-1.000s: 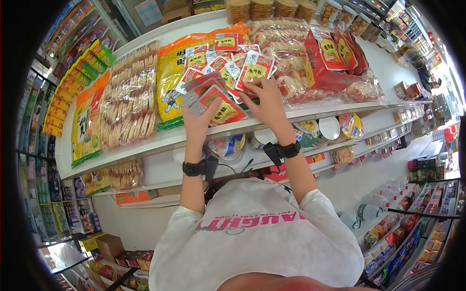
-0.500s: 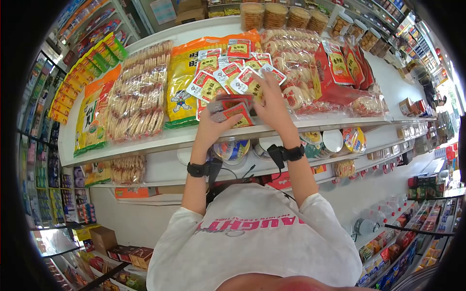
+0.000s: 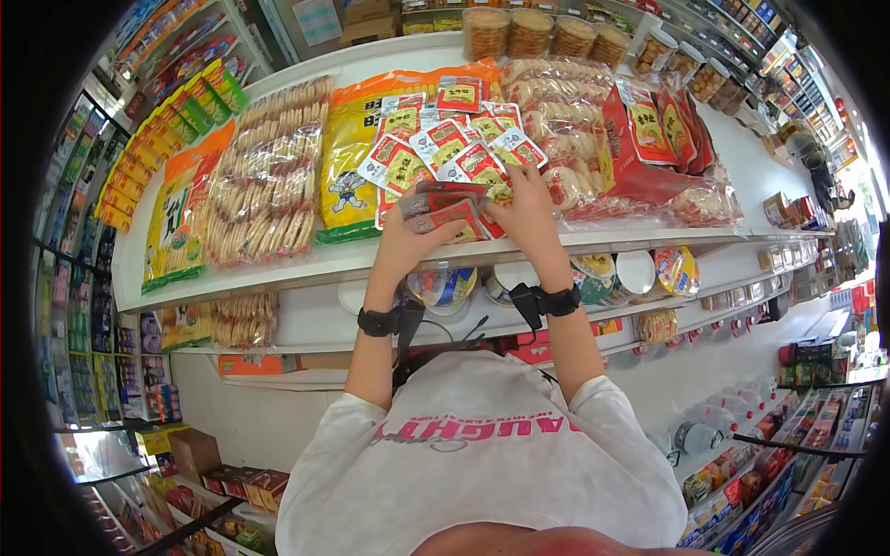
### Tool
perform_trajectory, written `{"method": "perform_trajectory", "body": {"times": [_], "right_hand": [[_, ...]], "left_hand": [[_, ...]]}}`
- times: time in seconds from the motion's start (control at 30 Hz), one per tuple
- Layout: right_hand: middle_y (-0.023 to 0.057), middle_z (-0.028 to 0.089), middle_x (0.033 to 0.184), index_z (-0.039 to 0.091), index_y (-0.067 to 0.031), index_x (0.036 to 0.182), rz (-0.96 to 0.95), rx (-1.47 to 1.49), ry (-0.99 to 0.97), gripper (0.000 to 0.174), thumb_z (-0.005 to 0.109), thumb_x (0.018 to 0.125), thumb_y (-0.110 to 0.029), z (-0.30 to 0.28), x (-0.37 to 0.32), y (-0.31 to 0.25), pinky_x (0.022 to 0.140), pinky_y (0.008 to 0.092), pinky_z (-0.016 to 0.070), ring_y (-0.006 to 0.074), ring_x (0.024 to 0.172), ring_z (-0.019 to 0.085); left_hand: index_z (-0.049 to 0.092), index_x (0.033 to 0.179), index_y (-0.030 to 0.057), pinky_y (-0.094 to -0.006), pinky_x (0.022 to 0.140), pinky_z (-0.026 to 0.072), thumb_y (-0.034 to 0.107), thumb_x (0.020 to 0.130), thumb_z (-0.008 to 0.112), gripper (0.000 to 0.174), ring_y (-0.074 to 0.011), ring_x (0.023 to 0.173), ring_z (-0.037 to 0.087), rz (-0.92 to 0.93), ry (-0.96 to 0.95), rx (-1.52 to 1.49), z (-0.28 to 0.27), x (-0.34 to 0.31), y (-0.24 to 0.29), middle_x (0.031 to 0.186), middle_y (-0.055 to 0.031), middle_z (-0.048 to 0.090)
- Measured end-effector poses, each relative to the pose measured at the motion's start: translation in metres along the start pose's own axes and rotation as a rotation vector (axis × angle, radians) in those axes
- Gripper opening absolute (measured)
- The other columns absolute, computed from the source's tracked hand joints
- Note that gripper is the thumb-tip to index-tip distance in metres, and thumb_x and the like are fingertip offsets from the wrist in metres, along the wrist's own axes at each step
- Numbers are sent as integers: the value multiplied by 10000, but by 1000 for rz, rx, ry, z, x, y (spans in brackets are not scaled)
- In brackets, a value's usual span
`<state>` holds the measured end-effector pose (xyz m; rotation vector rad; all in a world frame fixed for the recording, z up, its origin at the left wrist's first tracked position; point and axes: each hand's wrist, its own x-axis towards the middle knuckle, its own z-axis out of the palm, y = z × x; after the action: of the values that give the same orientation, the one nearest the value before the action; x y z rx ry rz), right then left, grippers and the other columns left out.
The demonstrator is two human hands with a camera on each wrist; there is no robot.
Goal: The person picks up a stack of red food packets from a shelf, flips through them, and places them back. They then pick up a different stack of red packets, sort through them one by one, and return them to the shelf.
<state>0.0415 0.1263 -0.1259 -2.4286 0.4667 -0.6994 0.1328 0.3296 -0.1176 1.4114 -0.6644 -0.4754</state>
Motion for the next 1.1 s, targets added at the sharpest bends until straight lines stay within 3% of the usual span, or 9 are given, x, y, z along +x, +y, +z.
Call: {"method": "perform_trajectory", "body": {"times": [0.1, 0.2, 0.3, 0.33, 0.43, 0.63, 0.73, 0.83, 1.1], "right_hand": [[229, 639, 1237, 574, 9, 1412, -25, -30, 57, 703, 864, 815, -224, 3, -6, -6, 1011, 493, 494, 408, 1193, 599], [240, 672, 1207, 573, 13, 1411, -10, 265, 98, 682, 856, 829, -201, 8, -5, 0, 982, 460, 528, 396, 1155, 660], [234, 711, 1149, 584, 14, 1396, 190, 471, 42, 643, 849, 845, -187, -6, -9, -9, 933, 425, 557, 368, 1088, 717], [209, 728, 1090, 600, 26, 1339, 46, 414, 110, 556, 831, 873, -172, 0, -10, -1, 894, 395, 563, 333, 1007, 733], [190, 723, 1085, 605, 62, 1253, 17, 397, 7, 461, 809, 886, -129, -7, -14, 2, 896, 388, 555, 290, 984, 721], [113, 710, 1113, 585, 42, 1265, 117, 876, 190, 344, 726, 1005, -133, -15, -14, -20, 910, 366, 545, 180, 1017, 678], [113, 698, 1202, 567, 15, 1320, 39, 947, 105, 318, 663, 1058, -140, -5, -19, -17, 946, 339, 530, 159, 1102, 651], [135, 684, 1276, 557, 13, 1349, 0, 954, 63, 320, 634, 1068, -121, 6, -25, -21, 988, 319, 511, 167, 1166, 633], [215, 671, 1303, 507, 36, 1456, 33, 713, -66, 421, 552, 1104, -192, -4, -30, -21, 1039, 356, 482, 261, 1193, 647]], "left_hand": [[543, 1416, -26, -296, 886, 604, 135, 819, 923, 726, -145, 1049, 714, 34, 2, 18, -1, 2, -1, 1213, -111, 729], [530, 1436, -1, -312, 930, 590, 121, 813, 922, 746, -159, 1121, 695, 127, 12, 139, -3, 4, -7, 1268, -112, 697], [498, 1473, 31, -336, 974, 579, 117, 793, 932, 811, -181, 1186, 673, 205, -23, 110, -5, 8, -11, 1312, -105, 667], [486, 1487, 41, -345, 989, 576, 118, 784, 937, 838, -190, 1206, 665, 226, -45, 69, -5, 9, -11, 1324, -103, 657], [428, 1534, 62, -387, 1056, 555, 113, 771, 943, 922, -217, 1226, 658, 222, -17, 54, 0, 5, -1, 1359, -103, 643], [391, 1560, 83, -385, 1025, 585, 87, 790, 925, 937, -237, 1248, 657, 400, 131, 219, 2, 7, -12, 1452, -132, 585], [395, 1553, 77, -370, 988, 601, 91, 790, 926, 930, -238, 1262, 652, 253, 6, 108, -1, 4, -9, 1452, -144, 583], [399, 1545, 69, -366, 975, 604, 79, 789, 922, 919, -236, 1245, 663, 33, -59, -3, -3, 2, -11, 1450, -158, 581], [322, 1555, 75, -361, 965, 605, 45, 797, 910, 960, -249, 1195, 692, 228, 65, -85, 8, 0, 1, 1397, -162, 599]]}}
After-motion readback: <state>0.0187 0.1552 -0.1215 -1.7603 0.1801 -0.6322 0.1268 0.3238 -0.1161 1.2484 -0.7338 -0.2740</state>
